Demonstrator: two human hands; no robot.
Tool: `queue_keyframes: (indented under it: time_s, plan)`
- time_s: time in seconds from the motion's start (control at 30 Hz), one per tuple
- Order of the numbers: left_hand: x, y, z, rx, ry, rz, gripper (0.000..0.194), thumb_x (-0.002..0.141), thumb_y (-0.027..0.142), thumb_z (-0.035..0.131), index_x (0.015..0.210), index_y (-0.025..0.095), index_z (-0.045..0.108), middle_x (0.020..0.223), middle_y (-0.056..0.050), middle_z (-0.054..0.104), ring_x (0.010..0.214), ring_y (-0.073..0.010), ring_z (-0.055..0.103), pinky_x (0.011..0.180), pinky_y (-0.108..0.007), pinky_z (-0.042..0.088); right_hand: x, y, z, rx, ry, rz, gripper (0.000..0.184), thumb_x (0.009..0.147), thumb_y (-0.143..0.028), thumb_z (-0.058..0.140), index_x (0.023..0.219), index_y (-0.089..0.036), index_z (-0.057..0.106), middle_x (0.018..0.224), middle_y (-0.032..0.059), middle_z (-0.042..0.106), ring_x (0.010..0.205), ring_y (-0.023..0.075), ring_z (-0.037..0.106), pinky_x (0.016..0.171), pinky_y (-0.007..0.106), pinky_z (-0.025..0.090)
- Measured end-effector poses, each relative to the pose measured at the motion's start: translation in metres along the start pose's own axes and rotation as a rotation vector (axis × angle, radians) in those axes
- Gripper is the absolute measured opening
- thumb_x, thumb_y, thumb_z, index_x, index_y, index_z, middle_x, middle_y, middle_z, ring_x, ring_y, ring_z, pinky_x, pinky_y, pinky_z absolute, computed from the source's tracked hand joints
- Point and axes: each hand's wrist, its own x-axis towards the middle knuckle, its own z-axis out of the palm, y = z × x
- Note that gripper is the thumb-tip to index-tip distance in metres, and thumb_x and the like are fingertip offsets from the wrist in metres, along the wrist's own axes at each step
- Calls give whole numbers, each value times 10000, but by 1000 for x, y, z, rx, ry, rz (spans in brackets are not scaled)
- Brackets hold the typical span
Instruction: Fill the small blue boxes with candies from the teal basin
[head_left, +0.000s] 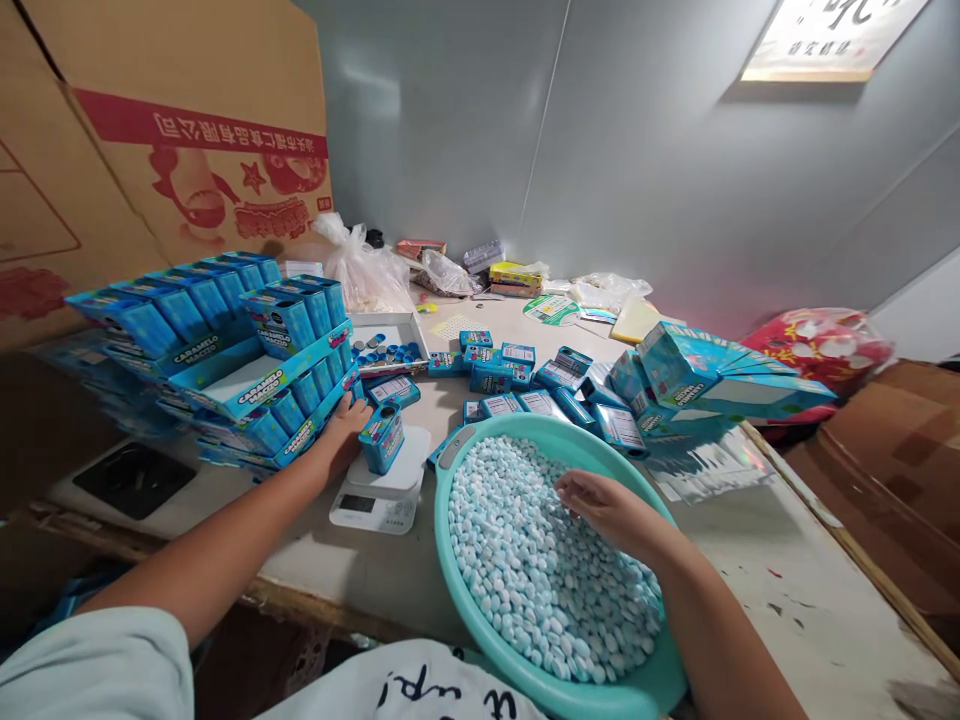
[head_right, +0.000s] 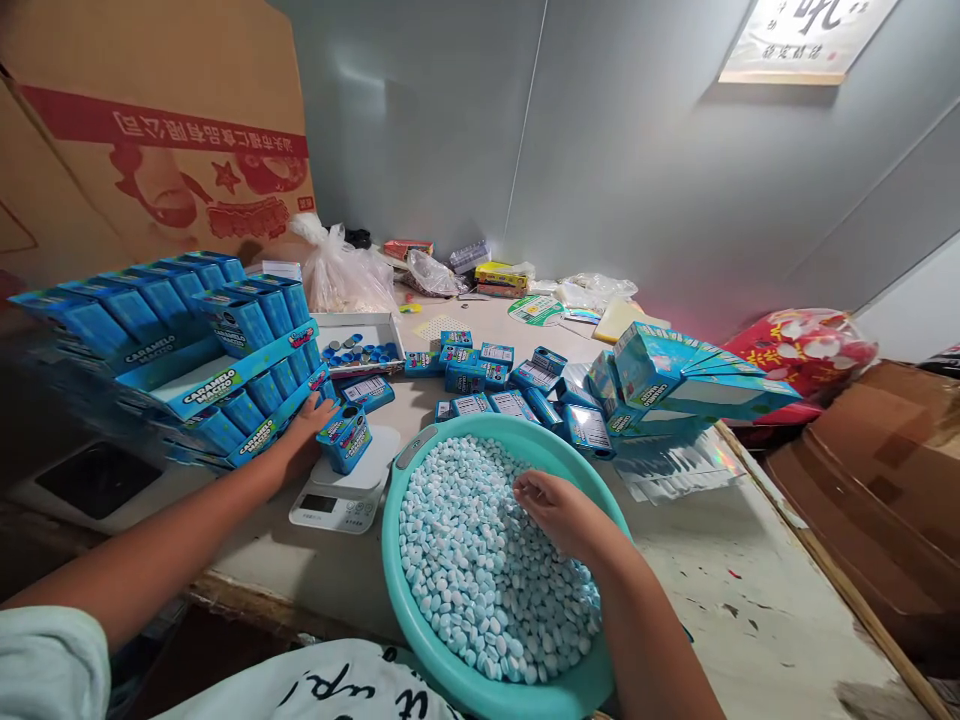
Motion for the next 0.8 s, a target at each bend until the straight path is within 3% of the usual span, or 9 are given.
queue_keyframes:
  time_s: [0.17, 0.33, 0.43, 0.57, 0.63, 0.8]
  plan:
    - [-7, 9, -25, -14, -1, -96, 221, 810, 79, 461, 754, 191, 644, 920, -123, 662, 996, -279, 615, 1077, -456, 419, 0, 1, 0, -15, -12, -7, 398, 922, -567, 535, 979, -213, 708, 888, 67, 696, 762, 208, 606, 663, 313, 490]
    - [-29, 17, -66, -72, 65, -160, 339, 889, 121, 371, 990, 145, 694, 1177, -165, 676, 1098, -257, 637, 1014, -371, 497, 0, 4, 2, -29, -56, 1, 428, 929, -582, 517, 1041, -202, 681, 901, 68, 682, 784, 208, 608, 681, 317, 489]
    - [-51, 33, -82, -199, 201, -300, 306, 945, 278, 429, 995, 166, 709, 1084, -129, 729, 1022, -243, 676, 974, -356, 528, 1, 5, 2, -20, -77, 22, 436, 938, -589, 493, 1045, -203, 665, 904, 67, 678, 788, 209, 606, 677, 317, 483]
    - [-68, 57, -98, -487, 425, -573, 372, 890, 386, 571, 1139, 141, 700, 974, -98, 754, 852, -218, 705, 844, -345, 577, 0, 6, 1, -38, -91, 22, 441, 950, -597, 470, 1056, -213, 658, 916, 63, 676, 811, 214, 610, 689, 315, 476]
    - [-68, 66, -108, -553, 441, -579, 418, 870, 406, 612, 1192, 152, 697, 971, -82, 751, 847, -206, 704, 801, -321, 581, 0, 7, 0, -46, -101, 30, 439, 954, -595, 467, 1072, -216, 656, 949, 67, 686, 828, 219, 616, 697, 318, 472]
    - [-51, 80, -121, -642, 462, -438, 288, 876, 435, 644, 1001, 208, 769, 1014, -54, 740, 866, -181, 705, 744, -267, 563, 1, 9, 0, -49, -88, 60, 423, 945, -590, 484, 1051, -219, 658, 952, 66, 691, 831, 219, 620, 709, 318, 476]
